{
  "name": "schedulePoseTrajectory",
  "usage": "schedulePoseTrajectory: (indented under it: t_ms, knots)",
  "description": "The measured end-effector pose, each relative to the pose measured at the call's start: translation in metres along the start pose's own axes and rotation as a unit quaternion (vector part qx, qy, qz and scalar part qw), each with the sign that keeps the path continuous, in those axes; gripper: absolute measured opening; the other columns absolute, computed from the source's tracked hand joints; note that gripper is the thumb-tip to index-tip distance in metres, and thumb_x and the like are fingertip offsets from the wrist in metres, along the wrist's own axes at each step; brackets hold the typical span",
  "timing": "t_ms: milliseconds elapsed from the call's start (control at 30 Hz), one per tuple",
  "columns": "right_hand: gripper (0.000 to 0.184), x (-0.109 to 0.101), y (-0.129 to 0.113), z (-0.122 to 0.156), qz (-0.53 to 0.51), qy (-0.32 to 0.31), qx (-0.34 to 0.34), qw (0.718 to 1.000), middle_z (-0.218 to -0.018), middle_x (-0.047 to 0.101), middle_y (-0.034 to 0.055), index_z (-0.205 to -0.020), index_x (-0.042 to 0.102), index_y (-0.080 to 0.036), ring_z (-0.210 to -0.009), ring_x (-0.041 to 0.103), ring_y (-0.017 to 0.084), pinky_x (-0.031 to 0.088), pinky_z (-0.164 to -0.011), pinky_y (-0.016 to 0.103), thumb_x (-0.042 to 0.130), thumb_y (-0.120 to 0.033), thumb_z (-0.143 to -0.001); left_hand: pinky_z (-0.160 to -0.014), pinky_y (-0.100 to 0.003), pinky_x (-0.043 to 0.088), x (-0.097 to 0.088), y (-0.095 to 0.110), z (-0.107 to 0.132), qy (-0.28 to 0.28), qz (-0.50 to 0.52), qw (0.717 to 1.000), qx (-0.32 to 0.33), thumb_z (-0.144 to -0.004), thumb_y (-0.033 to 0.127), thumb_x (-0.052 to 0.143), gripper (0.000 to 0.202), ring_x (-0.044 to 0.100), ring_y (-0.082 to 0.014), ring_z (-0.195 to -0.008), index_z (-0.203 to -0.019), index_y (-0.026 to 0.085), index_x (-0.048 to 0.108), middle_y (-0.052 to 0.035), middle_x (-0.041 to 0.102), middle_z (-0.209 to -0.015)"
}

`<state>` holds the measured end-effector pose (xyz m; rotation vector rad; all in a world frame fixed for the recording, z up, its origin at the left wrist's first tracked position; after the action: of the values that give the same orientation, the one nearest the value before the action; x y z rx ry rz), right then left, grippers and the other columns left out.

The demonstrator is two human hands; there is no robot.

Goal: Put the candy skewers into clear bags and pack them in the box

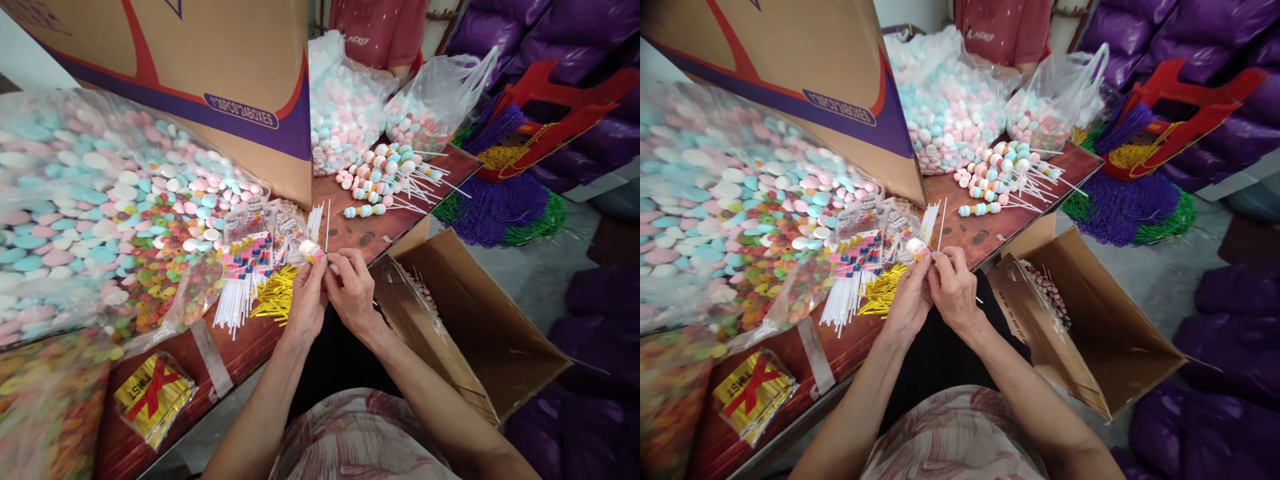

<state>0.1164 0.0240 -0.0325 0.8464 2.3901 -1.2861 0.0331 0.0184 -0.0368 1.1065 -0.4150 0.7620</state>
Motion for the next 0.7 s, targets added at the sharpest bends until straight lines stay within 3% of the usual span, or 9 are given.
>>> schedulePoseTrajectory:
  t_ms: [133,233,400,467,567,700]
  knots:
    - [0.014,-0.006,0.003,-0.01,-0.098,-0.007,0.047,0.994,-0.091,0.063,0.0058,-0.096,0.069,-0.019,-0.078,0.061,0.016,0.052,-0.069,0.028,0.057,-0.018,-0.088,-0.072,-0.022,0.053,0.003,0.01,0.002,-0.049,-0.051,0.997,-0.025,-0.077,0.043,0.075,0.031,0.07,-0.0143,-0.078,-0.084,0.014,0.07,-0.005,0.073,-0.083]
    - [0.012,-0.011,0.008,-0.014,-0.174,-0.042,0.105,0.978,-0.087,0.064,0.0025,-0.094,0.071,-0.02,-0.066,0.055,0.012,0.048,-0.06,0.025,0.063,-0.024,-0.086,-0.082,-0.03,0.054,0.003,0.028,-0.005,-0.046,-0.056,0.997,0.011,-0.079,0.054,0.069,0.04,0.071,-0.0215,-0.095,-0.089,0.015,0.068,-0.0099,0.074,-0.093]
    - [0.016,-0.01,0.007,-0.012,-0.274,-0.124,0.165,0.939,-0.079,0.064,0.0012,-0.091,0.071,-0.018,-0.058,0.054,0.011,0.046,-0.052,0.023,0.064,-0.031,-0.086,-0.087,-0.036,0.055,0.007,0.042,-0.019,-0.058,-0.019,0.997,0.042,-0.08,0.049,0.071,0.034,0.069,-0.0257,-0.103,-0.085,0.016,0.064,-0.011,0.075,-0.092]
    - [0.016,-0.011,0.003,-0.01,-0.244,-0.129,0.142,0.95,-0.083,0.064,0.0027,-0.094,0.07,-0.018,-0.063,0.057,0.012,0.049,-0.056,0.025,0.062,-0.03,-0.088,-0.085,-0.036,0.056,0.008,0.039,-0.021,-0.051,-0.013,0.997,0.053,-0.078,0.047,0.073,0.032,0.07,-0.0259,-0.101,-0.081,0.016,0.063,-0.0087,0.074,-0.084]
    - [0.02,-0.015,-0.006,-0.008,-0.121,-0.119,0.052,0.984,-0.1,0.065,0.0084,-0.106,0.068,-0.018,-0.083,0.064,0.018,0.055,-0.072,0.03,0.063,-0.028,-0.089,-0.083,-0.035,0.057,0.007,0.033,-0.02,-0.022,-0.007,0.998,0.058,-0.078,0.047,0.073,0.032,0.071,-0.0252,-0.098,-0.077,0.016,0.063,-0.0065,0.073,-0.078]
    - [0.021,-0.017,-0.011,-0.004,-0.003,-0.094,-0.025,0.995,-0.107,0.066,0.0106,-0.111,0.064,-0.02,-0.097,0.066,0.021,0.055,-0.079,0.031,0.059,-0.028,-0.092,-0.084,-0.036,0.058,0.004,0.031,-0.018,-0.024,-0.009,0.999,0.036,-0.078,0.045,0.074,0.031,0.071,-0.0254,-0.1,-0.076,0.016,0.064,-0.0073,0.073,-0.079]
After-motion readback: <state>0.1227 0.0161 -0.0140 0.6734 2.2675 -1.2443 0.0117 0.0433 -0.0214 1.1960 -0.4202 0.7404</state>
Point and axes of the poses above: each hand's wrist, its own z-axis away from the middle knuckle, its own x-axis out of the palm, y = z × x, the point moved 2 cm from there along -z, towards the middle knuckle
